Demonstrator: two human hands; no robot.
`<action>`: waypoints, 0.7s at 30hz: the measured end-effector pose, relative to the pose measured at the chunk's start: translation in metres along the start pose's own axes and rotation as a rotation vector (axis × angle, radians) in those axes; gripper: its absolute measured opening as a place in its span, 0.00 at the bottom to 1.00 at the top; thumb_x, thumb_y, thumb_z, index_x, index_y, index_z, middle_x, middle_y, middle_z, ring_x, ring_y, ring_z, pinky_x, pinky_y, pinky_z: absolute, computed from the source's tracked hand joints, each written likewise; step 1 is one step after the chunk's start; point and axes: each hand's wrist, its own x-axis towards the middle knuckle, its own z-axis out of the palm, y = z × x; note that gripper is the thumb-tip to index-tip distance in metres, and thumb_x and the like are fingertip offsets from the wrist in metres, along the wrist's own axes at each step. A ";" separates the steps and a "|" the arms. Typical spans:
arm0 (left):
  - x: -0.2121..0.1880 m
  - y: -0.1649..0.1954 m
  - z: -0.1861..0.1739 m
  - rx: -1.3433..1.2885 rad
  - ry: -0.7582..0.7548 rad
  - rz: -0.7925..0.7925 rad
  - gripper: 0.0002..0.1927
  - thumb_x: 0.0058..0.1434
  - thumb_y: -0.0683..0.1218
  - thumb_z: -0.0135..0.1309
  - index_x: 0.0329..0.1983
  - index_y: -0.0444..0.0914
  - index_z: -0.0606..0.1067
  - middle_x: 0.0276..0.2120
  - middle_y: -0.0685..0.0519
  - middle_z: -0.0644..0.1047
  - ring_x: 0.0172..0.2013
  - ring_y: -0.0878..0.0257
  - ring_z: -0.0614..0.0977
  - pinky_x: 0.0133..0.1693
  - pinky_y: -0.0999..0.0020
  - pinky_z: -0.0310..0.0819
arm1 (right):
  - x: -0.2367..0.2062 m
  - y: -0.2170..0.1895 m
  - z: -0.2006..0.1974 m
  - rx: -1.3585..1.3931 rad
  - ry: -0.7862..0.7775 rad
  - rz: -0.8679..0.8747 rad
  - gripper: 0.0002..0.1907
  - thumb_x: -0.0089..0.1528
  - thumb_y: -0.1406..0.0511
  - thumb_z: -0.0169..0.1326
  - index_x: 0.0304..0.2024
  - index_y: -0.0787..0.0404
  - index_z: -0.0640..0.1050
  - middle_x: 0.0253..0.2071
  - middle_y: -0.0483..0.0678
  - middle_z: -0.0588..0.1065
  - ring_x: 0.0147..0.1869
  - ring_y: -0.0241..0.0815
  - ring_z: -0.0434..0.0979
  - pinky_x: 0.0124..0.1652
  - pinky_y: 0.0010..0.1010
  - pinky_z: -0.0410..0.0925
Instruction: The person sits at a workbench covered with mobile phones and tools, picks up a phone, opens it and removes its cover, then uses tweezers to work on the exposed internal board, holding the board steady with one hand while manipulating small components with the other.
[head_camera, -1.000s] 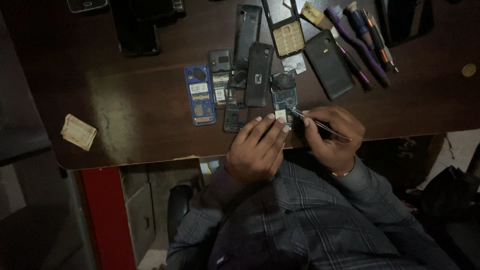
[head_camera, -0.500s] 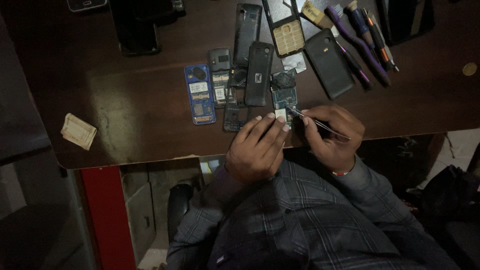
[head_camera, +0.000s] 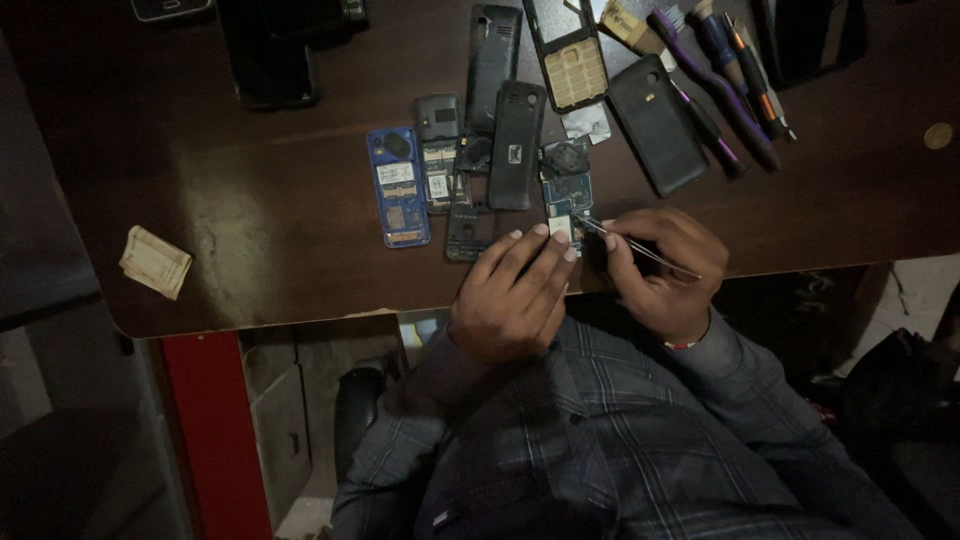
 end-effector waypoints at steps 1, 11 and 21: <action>0.000 0.000 -0.001 0.002 -0.002 -0.005 0.16 0.65 0.43 0.58 0.53 0.28 0.81 0.56 0.40 0.79 0.60 0.47 0.79 0.61 0.50 0.73 | -0.001 0.001 0.000 0.009 0.004 -0.001 0.04 0.64 0.77 0.61 0.41 0.69 0.81 0.41 0.54 0.81 0.43 0.42 0.83 0.39 0.25 0.73; 0.005 0.003 -0.010 -0.025 -0.003 0.006 0.17 0.63 0.42 0.59 0.52 0.26 0.80 0.55 0.38 0.78 0.59 0.44 0.78 0.60 0.48 0.74 | -0.020 0.012 -0.010 0.127 0.175 0.112 0.05 0.73 0.75 0.57 0.50 0.72 0.77 0.46 0.56 0.77 0.43 0.38 0.82 0.42 0.25 0.74; 0.000 0.005 0.002 -0.010 0.003 -0.026 0.19 0.64 0.43 0.59 0.56 0.29 0.78 0.56 0.41 0.78 0.60 0.46 0.78 0.61 0.49 0.73 | -0.016 0.011 -0.023 0.112 0.070 0.168 0.06 0.70 0.74 0.58 0.49 0.70 0.81 0.42 0.54 0.80 0.41 0.38 0.81 0.38 0.25 0.71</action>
